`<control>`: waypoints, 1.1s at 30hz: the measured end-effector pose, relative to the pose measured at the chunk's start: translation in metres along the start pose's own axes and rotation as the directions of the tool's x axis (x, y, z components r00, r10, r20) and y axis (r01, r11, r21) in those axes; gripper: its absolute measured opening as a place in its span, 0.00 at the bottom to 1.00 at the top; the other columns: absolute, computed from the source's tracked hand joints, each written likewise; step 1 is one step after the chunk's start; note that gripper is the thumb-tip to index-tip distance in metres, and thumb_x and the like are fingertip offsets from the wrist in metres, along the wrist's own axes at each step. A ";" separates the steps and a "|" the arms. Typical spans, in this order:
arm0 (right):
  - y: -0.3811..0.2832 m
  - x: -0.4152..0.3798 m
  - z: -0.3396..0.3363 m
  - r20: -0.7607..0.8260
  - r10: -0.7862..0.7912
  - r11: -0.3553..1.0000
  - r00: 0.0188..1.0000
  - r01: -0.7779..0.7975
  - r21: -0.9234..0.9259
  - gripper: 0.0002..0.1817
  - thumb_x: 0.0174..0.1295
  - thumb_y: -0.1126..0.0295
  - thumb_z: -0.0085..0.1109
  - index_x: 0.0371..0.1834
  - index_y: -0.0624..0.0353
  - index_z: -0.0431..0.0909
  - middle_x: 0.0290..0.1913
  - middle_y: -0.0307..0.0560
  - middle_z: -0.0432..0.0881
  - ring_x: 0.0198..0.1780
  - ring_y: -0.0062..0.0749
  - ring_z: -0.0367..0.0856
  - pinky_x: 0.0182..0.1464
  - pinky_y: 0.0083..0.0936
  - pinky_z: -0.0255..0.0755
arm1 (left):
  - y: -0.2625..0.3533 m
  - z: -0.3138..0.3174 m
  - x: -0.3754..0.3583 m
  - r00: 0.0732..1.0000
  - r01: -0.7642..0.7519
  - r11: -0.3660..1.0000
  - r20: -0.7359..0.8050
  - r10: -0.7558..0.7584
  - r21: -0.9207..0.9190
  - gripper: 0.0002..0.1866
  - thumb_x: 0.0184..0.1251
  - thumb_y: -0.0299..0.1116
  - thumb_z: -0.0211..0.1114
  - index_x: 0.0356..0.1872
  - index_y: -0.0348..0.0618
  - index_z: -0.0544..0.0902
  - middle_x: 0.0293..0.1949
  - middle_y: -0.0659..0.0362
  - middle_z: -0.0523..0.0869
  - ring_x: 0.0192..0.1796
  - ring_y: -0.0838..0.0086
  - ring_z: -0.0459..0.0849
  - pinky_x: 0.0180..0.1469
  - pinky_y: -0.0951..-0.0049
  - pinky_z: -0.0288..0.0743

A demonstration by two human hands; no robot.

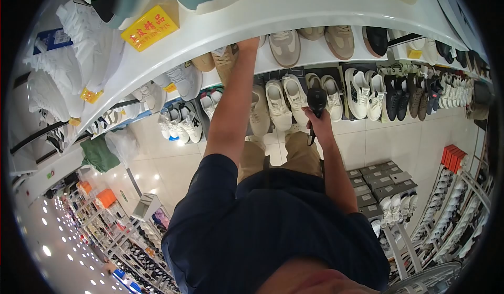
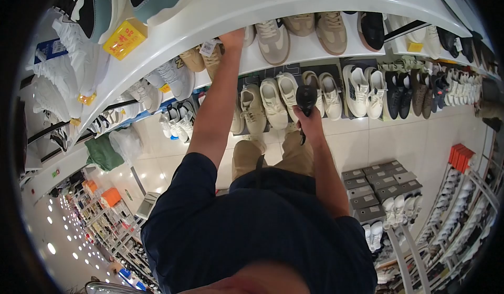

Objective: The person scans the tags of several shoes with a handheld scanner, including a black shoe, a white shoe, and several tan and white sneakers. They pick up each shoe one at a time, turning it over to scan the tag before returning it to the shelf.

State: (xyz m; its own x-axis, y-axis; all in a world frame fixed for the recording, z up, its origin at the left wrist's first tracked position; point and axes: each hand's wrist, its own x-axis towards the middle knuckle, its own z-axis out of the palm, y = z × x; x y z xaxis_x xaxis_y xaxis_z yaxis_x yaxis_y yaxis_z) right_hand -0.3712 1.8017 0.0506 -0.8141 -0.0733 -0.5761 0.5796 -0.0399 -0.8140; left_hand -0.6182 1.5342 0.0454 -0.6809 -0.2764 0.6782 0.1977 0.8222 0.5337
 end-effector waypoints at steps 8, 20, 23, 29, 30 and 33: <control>0.002 0.008 0.009 0.041 0.022 1.000 0.999 -0.021 -0.017 0.12 0.66 0.68 0.61 0.46 0.65 0.85 0.27 0.38 0.81 0.20 0.18 0.73 0.24 0.21 0.66 | 0.060 -0.104 -0.061 0.873 0.457 0.825 -0.007 -0.487 -0.332 0.19 0.63 0.29 0.72 0.54 0.33 0.81 0.52 0.52 0.83 0.53 0.68 0.80 0.56 0.68 0.75; -0.008 0.000 0.026 0.058 -0.044 0.994 0.997 0.049 -0.093 0.14 0.66 0.65 0.63 0.46 0.65 0.85 0.26 0.38 0.80 0.19 0.19 0.73 0.23 0.21 0.65 | -0.025 -0.162 -0.144 0.145 0.786 -0.308 0.644 -0.751 -0.536 0.30 0.70 0.49 0.68 0.63 0.39 0.71 0.57 0.52 0.81 0.58 0.61 0.81 0.62 0.55 0.77; -0.012 -0.012 0.031 0.057 -0.019 0.990 0.998 0.026 -0.141 0.14 0.66 0.65 0.63 0.46 0.65 0.85 0.25 0.38 0.80 0.19 0.19 0.73 0.23 0.22 0.65 | -0.034 -0.162 -0.147 0.246 0.797 -0.245 0.666 -0.704 -0.553 0.30 0.70 0.48 0.69 0.62 0.38 0.70 0.57 0.51 0.81 0.59 0.59 0.81 0.62 0.56 0.76; -0.001 -0.041 0.039 0.038 -0.009 0.992 0.999 0.014 -0.126 0.14 0.63 0.63 0.67 0.41 0.63 0.80 0.27 0.38 0.78 0.20 0.19 0.75 0.23 0.22 0.68 | -0.003 -0.189 -0.172 0.310 0.829 -0.097 0.598 -0.739 -0.550 0.29 0.70 0.48 0.67 0.59 0.33 0.73 0.52 0.51 0.82 0.50 0.66 0.85 0.45 0.68 0.83; 0.000 -0.047 0.042 0.024 -0.024 0.992 0.999 0.027 -0.121 0.14 0.64 0.64 0.66 0.43 0.64 0.82 0.26 0.38 0.78 0.19 0.20 0.74 0.23 0.22 0.68 | 0.005 -0.200 -0.178 0.304 0.845 -0.095 0.619 -0.724 -0.527 0.28 0.71 0.46 0.67 0.59 0.34 0.73 0.52 0.52 0.82 0.50 0.67 0.85 0.43 0.69 0.83; 0.003 -0.059 0.050 0.001 -0.053 0.990 0.999 0.052 -0.131 0.14 0.64 0.63 0.66 0.44 0.64 0.83 0.24 0.38 0.78 0.19 0.20 0.74 0.23 0.22 0.68 | 0.019 -0.230 -0.211 0.284 0.862 -0.106 0.647 -0.708 -0.496 0.27 0.72 0.45 0.66 0.60 0.34 0.73 0.51 0.54 0.82 0.49 0.68 0.85 0.43 0.71 0.83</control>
State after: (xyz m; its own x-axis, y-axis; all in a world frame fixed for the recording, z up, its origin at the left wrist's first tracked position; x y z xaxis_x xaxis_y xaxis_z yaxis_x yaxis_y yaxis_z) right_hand -0.3192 1.7560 0.0858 -0.8434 -0.0722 -0.5324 0.5265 0.0868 -0.8457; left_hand -0.3089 1.4942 0.0286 -0.7896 -0.3389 -0.5116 -0.2585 -0.5724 0.7781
